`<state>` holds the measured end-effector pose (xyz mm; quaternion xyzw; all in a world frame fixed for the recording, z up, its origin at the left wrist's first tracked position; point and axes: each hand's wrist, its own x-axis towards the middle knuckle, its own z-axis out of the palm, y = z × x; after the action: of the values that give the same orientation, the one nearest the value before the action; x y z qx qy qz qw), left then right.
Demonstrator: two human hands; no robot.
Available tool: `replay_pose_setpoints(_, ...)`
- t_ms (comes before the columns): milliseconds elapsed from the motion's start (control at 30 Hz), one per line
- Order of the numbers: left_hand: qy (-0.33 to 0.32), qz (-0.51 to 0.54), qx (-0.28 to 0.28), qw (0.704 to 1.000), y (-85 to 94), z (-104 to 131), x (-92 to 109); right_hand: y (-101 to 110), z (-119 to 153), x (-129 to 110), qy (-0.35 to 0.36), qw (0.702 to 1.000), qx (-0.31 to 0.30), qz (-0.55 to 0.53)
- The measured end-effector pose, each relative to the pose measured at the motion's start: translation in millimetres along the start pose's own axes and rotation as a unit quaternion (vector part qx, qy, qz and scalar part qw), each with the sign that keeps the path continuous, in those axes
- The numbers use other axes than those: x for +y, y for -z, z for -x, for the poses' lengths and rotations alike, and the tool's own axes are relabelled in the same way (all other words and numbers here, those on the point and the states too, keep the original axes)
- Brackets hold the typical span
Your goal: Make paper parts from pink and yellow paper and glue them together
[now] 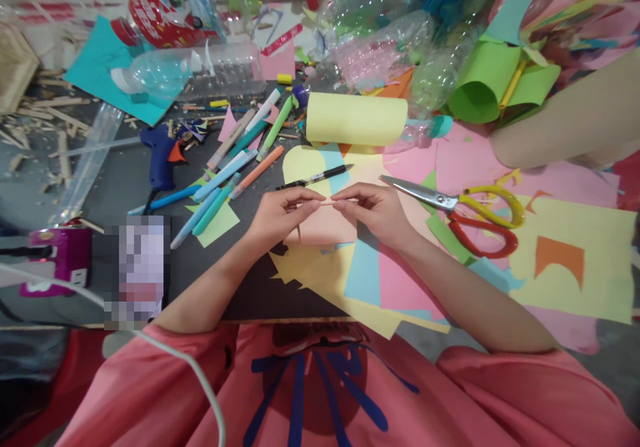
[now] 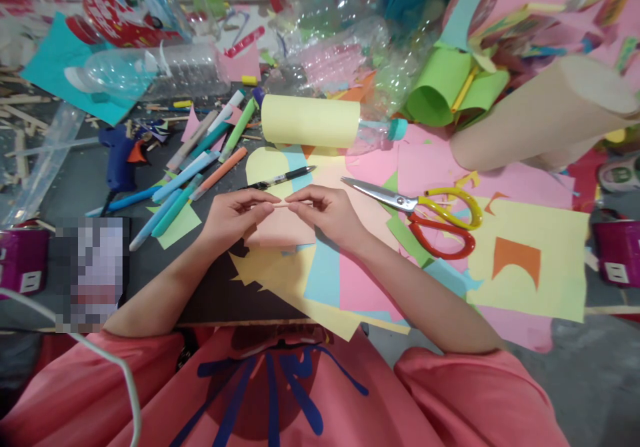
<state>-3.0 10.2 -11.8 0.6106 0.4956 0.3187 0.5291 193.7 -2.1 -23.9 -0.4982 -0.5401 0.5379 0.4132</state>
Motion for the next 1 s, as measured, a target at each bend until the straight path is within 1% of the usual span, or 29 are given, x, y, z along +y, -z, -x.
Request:
replay_pose_setpoints(367,0.006,-0.001,0.024,1.0,-0.2,1.0,-2.0,-0.5,-0.2,-1.0,0.011,1.0,-0.009,-0.013)
replay_pose_setpoints(533,-0.007,0.007,0.025,1.0,-0.4,0.6,-2.6,-1.3,-0.2,-0.6,0.018,1.0,-0.013,-0.017)
replay_pose_setpoints(633,-0.006,0.006,0.032,0.999,-0.3,0.4,-3.3,-1.1,-0.5,-0.2,0.002,0.999,-0.007,-0.032)
replay_pose_setpoints(700,-0.002,0.002,0.036,0.999,-0.5,0.3,-3.5,-0.6,-0.8,-0.2,-0.012,1.0,-0.001,-0.022)
replay_pose_setpoints(800,0.003,-0.009,0.032,0.999,-0.7,0.3,-3.3,0.1,-1.3,-0.9,-0.011,1.0,0.005,0.0)
replay_pose_setpoints(900,0.007,-0.013,0.023,1.0,-0.3,0.1,-2.9,-0.1,-1.5,-2.2,-0.003,1.0,0.01,-0.007)
replay_pose_setpoints(1000,0.006,-0.007,0.019,1.0,0.4,-0.2,-2.7,-0.5,-1.5,-3.0,-0.01,1.0,0.013,-0.014)
